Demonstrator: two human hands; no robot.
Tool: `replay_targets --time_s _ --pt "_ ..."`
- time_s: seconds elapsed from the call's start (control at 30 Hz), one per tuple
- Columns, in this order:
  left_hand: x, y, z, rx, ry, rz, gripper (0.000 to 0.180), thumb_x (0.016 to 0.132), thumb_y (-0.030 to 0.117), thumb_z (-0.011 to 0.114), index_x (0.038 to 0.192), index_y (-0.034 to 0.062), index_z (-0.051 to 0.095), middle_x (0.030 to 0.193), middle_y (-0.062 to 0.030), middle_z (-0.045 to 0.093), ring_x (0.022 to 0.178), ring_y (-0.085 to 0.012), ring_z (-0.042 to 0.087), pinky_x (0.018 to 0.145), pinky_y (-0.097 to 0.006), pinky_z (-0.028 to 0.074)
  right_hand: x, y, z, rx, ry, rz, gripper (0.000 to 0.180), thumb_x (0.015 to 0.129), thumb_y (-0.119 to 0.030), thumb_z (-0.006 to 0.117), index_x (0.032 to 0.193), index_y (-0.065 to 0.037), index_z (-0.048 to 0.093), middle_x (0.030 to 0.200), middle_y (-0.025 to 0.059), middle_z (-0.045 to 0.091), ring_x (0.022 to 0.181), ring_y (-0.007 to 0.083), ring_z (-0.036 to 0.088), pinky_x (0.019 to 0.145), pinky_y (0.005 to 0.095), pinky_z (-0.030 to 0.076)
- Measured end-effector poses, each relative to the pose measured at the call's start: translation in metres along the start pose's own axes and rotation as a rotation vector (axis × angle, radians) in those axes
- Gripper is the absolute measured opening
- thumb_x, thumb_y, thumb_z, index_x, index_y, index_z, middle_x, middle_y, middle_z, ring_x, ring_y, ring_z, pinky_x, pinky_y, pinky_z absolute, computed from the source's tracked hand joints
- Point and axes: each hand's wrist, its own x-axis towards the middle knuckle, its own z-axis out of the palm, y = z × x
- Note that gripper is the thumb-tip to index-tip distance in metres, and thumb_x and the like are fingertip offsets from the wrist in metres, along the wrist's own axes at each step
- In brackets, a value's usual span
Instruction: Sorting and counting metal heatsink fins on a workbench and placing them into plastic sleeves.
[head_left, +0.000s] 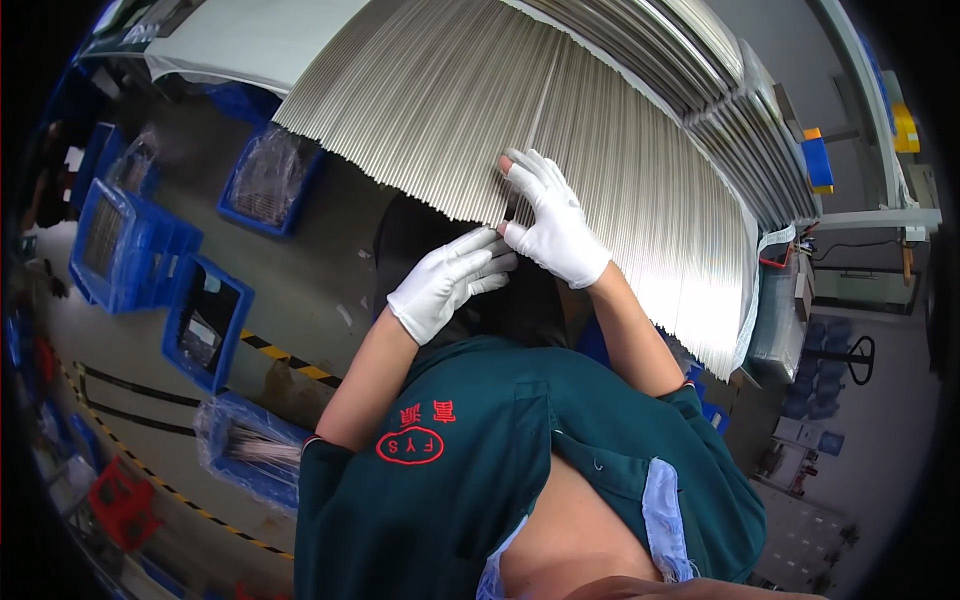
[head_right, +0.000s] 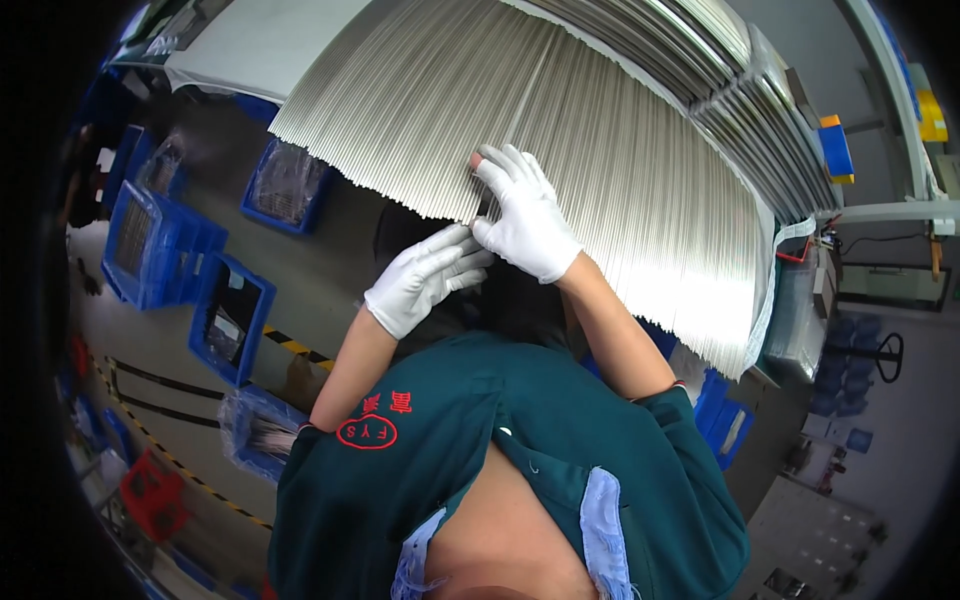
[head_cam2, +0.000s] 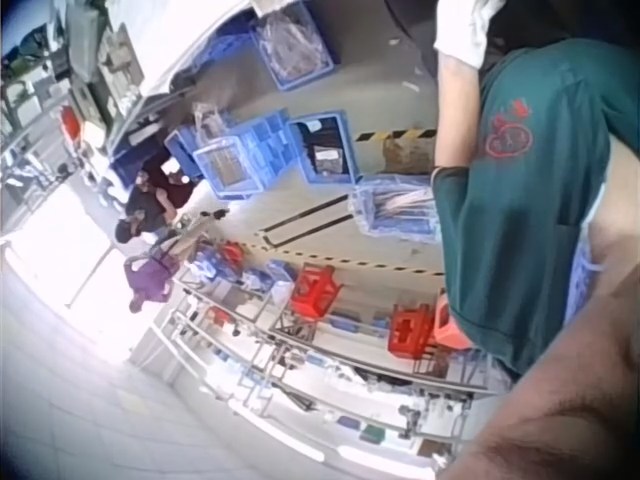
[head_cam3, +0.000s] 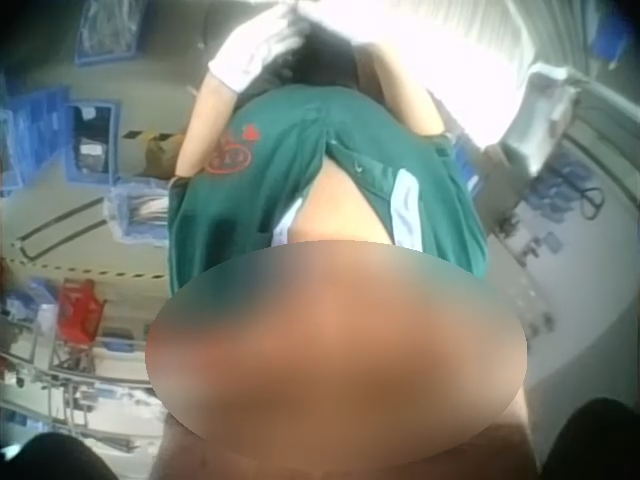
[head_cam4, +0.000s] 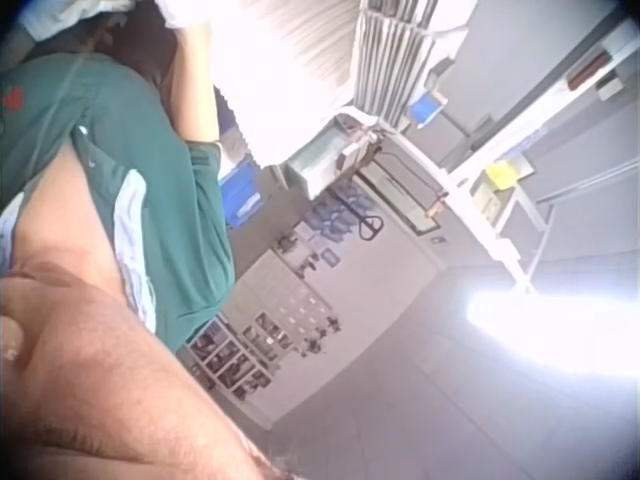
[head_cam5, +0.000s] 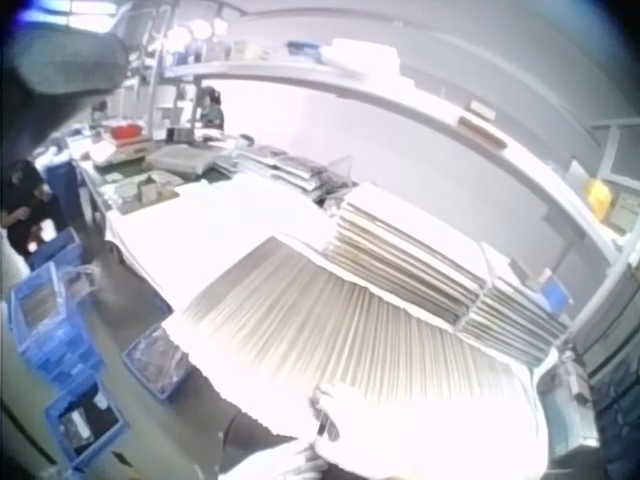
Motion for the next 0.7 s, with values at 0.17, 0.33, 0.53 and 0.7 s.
replay_targets --time_s 0.17,0.33,0.53,0.7 --pt "0.0 0.002 -0.001 -0.001 0.004 0.005 0.051 0.093 0.017 0.049 0.137 -0.0025 0.031 0.135 -0.0168 0.042 0.118 -0.0261 0.049 0.098 -0.038 0.041 0.003 0.001 0.002 -0.036 0.002 -0.03 0.062 0.068 -0.015 0.064 0.126 -0.001 0.046 0.132 0.02 0.043 0.128 0.0387 0.033 0.109 0.0449 0.024" --pt "-0.003 0.004 -0.005 -0.041 0.035 0.027 0.049 0.094 0.016 0.047 0.136 -0.0023 0.032 0.136 -0.0169 0.041 0.118 -0.0263 0.048 0.098 -0.039 0.04 0.005 0.001 0.001 -0.008 -0.019 0.005 0.062 0.069 -0.017 0.064 0.126 0.0 0.046 0.133 0.0198 0.043 0.129 0.0381 0.033 0.109 0.045 0.023" --pt "-0.002 0.005 -0.005 -0.022 0.031 0.013 0.05 0.094 0.016 0.047 0.137 -0.003 0.031 0.136 -0.0175 0.041 0.118 -0.0264 0.048 0.098 -0.039 0.041 0.009 -0.004 0.004 -0.063 -0.014 -0.02 0.062 0.069 -0.016 0.064 0.126 -0.001 0.046 0.133 0.0199 0.043 0.129 0.0376 0.032 0.109 0.0448 0.024" --pt "-0.005 0.008 -0.003 -0.037 0.043 0.041 0.05 0.093 0.015 0.048 0.136 -0.0032 0.032 0.134 -0.0174 0.042 0.118 -0.0279 0.049 0.097 -0.041 0.041 0.01 -0.002 0.003 -0.045 -0.032 -0.011 0.062 0.07 -0.018 0.064 0.127 -0.001 0.046 0.133 0.0197 0.043 0.129 0.0376 0.032 0.109 0.0448 0.023"
